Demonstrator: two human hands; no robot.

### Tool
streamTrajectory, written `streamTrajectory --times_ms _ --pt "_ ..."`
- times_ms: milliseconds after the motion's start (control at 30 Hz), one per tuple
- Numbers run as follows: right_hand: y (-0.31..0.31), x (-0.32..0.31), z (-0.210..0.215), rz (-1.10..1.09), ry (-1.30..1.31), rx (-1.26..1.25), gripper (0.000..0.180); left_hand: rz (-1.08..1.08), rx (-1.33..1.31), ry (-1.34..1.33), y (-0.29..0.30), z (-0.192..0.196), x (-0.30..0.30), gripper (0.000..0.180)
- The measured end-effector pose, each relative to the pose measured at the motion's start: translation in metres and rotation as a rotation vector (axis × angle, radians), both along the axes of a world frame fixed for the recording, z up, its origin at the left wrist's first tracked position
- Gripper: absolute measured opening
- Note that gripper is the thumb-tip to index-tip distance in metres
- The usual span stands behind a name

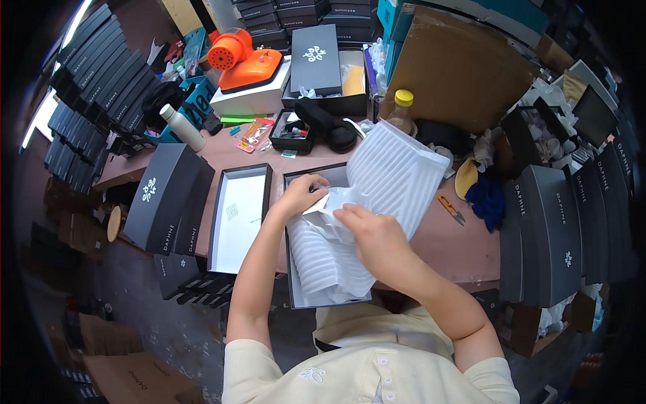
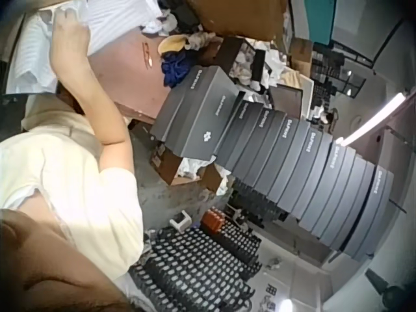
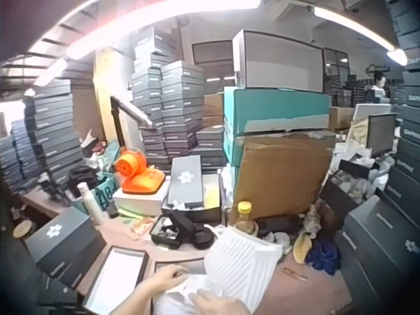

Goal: Inspecting and packing pairs of shoes into boxes with protective tissue paper.

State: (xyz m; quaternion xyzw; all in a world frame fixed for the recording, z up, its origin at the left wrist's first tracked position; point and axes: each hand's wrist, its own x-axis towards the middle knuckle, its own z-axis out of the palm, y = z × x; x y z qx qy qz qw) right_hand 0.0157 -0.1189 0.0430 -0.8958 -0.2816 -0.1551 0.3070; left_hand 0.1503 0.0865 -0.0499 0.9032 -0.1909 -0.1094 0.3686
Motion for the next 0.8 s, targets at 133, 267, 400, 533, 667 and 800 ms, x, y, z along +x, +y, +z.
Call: streamTrajectory --times_ms 133,267,400,533,667,800 --pt "-0.015 0.003 0.022 -0.162 -0.032 0.075 0.029 -0.030 0.003 0.010 -0.001 -0.007 0.005 0.026" --pt "-0.028 0.002 0.050 -0.286 -0.078 0.172 0.027 0.081 -0.083 0.261 -0.002 0.004 0.003 0.036" --pt "-0.047 0.000 0.059 -0.344 -0.029 0.318 0.027 0.168 -0.109 0.300 -0.014 0.019 -0.001 0.058" --pt "-0.059 -0.008 0.062 -0.243 -0.066 0.337 0.030 0.152 0.170 0.178 -0.015 0.026 0.008 0.071" --pt "-0.078 -0.017 0.063 -0.310 -0.054 0.390 0.033 0.108 0.392 0.310 -0.035 0.094 -0.007 0.079" --pt "-0.100 -0.012 0.064 -0.414 0.080 0.633 0.029 -0.238 -0.302 0.063 -0.029 0.097 -0.037 0.072"
